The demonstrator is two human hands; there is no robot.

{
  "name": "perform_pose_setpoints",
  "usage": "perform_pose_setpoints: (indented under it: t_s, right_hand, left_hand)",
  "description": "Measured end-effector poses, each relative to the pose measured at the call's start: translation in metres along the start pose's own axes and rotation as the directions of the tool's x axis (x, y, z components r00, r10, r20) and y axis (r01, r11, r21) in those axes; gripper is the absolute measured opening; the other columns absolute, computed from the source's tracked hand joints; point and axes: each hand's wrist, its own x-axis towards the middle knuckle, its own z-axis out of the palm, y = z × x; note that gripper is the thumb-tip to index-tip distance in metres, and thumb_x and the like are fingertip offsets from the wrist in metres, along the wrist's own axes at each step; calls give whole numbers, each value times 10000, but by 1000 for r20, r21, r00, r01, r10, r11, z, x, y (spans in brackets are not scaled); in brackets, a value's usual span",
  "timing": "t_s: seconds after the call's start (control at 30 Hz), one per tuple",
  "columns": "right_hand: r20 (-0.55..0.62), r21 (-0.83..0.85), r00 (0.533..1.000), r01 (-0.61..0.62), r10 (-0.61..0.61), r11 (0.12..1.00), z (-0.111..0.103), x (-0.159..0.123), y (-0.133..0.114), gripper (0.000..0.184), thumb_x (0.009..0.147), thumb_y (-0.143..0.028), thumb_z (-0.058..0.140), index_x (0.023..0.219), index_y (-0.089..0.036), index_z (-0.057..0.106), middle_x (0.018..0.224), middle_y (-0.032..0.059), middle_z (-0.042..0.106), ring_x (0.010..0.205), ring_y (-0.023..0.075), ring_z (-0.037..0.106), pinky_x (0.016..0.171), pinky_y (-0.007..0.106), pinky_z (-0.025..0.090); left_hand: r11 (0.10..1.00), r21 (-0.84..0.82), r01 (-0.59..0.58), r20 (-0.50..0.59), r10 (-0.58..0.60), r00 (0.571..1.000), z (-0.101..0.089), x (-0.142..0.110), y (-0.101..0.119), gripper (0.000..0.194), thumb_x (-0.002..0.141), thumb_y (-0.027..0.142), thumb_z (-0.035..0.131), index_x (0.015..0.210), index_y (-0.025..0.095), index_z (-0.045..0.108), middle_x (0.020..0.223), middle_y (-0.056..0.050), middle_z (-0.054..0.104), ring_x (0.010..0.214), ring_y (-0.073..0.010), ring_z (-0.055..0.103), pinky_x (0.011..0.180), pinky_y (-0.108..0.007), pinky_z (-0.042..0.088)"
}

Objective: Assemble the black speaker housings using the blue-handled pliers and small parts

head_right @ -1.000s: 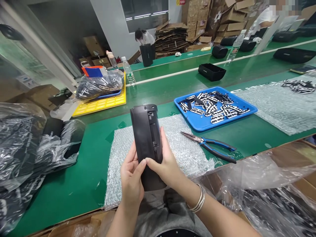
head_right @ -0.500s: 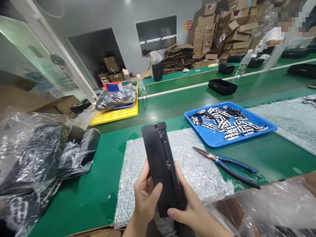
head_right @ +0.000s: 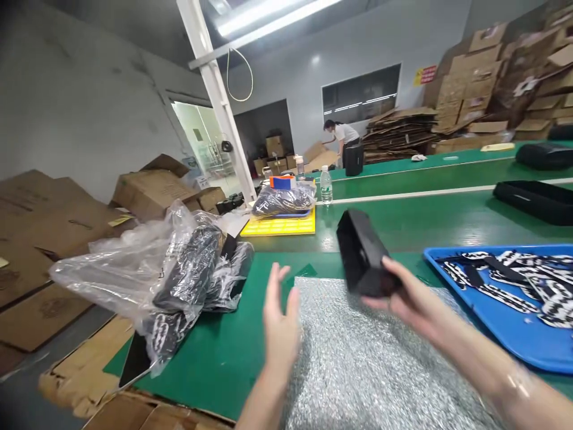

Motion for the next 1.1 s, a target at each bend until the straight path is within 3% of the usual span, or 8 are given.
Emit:
perform_pose_setpoints:
  t_s: [0.07, 0.13, 0.23, 0.37, 0.47, 0.77, 1.0, 1.1]
  right_hand:
    - [-83, 119, 996, -25, 35, 993, -11, 44, -31, 552, 916, -617, 386, 1358, -317, 522, 1455, 102, 505, 1263, 315, 552, 836, 462, 568]
    - [-153, 180, 981, -87, 116, 980, -19, 72, -50, 734, 873, -731, 295, 1263, -186, 595, 1502, 209, 410, 1264, 362, 538, 851, 480, 549]
    - [-193, 183, 965, -142, 178, 973, -14, 80, -41, 843, 851, -778, 322, 1241, -73, 569, 1451, 321, 404, 1231, 359, 569, 843, 456, 534]
    - [-149, 143, 935, -301, 321, 943, 12, 64, 10, 666, 886, -707, 436, 1148, -115, 594, 1234, 250, 610, 1044, 320, 684, 791, 527, 562]
    - [-126, 111, 928, -338, 351, 934, 27, 49, 33, 489, 905, -575, 527, 1109, -141, 621, 1147, 174, 655, 969, 253, 684, 861, 502, 565]
    - [93, 5, 963, -254, 253, 967, 60, 8, 26, 295, 781, -439, 655, 933, -195, 722, 1155, 112, 671, 994, 219, 644, 782, 320, 544]
    - [111, 11, 991, 75, -76, 997, 61, 13, 0, 463, 740, -546, 679, 1051, -203, 683, 1131, 122, 675, 1063, 255, 630, 970, 436, 482]
    - [151, 11, 951, 272, -270, 962, 63, 16, -32, 470, 759, -576, 673, 1082, -235, 673, 1217, 82, 643, 1190, 236, 561, 1113, 427, 368]
  left_hand:
    - [981, 140, -135, -124, 153, 980, -41, 10, 15, 612, 854, 424, 633, 1400, 251, 417, 1500, -104, 380, 1474, -298, 214, 1265, -406, 50]
    - [755, 613, -233, -276, 481, 832, -83, 23, 25, 720, 841, 492, 650, 1420, 156, 385, 1514, -182, 328, 1470, -365, 185, 1251, -504, 60]
    - [639, 767, 53, -521, 574, 632, -134, 47, 27, 1124, 710, 610, 732, 1494, 26, 177, 1525, -316, 199, 1464, -450, 105, 1198, -635, 33]
    - [756, 550, 354, -681, 160, 715, -166, 67, 21, 1072, 642, 560, 772, 1455, 68, 276, 1432, -317, 361, 1344, -497, 360, 1106, -667, 295]
    - [704, 607, 367, -667, 202, 717, -168, 65, 21, 885, 644, 508, 766, 1337, 78, 422, 1329, -268, 476, 1319, -458, 397, 1124, -613, 308]
    - [527, 849, 36, -381, 564, 732, -167, 56, -11, 580, 601, 342, 768, 1088, 132, 533, 1199, -173, 416, 1219, -388, 442, 1079, -552, 395]
    - [-203, 861, -467, 358, 893, 271, -186, 17, 4, 345, 727, 296, 804, 889, 200, 515, 1097, -119, 440, 1022, -285, 540, 850, -429, 543]
    - [-300, 712, -635, 479, 869, 125, -182, -8, 10, 312, 739, 188, 800, 806, 222, 496, 941, -51, 438, 839, -198, 545, 866, -400, 557]
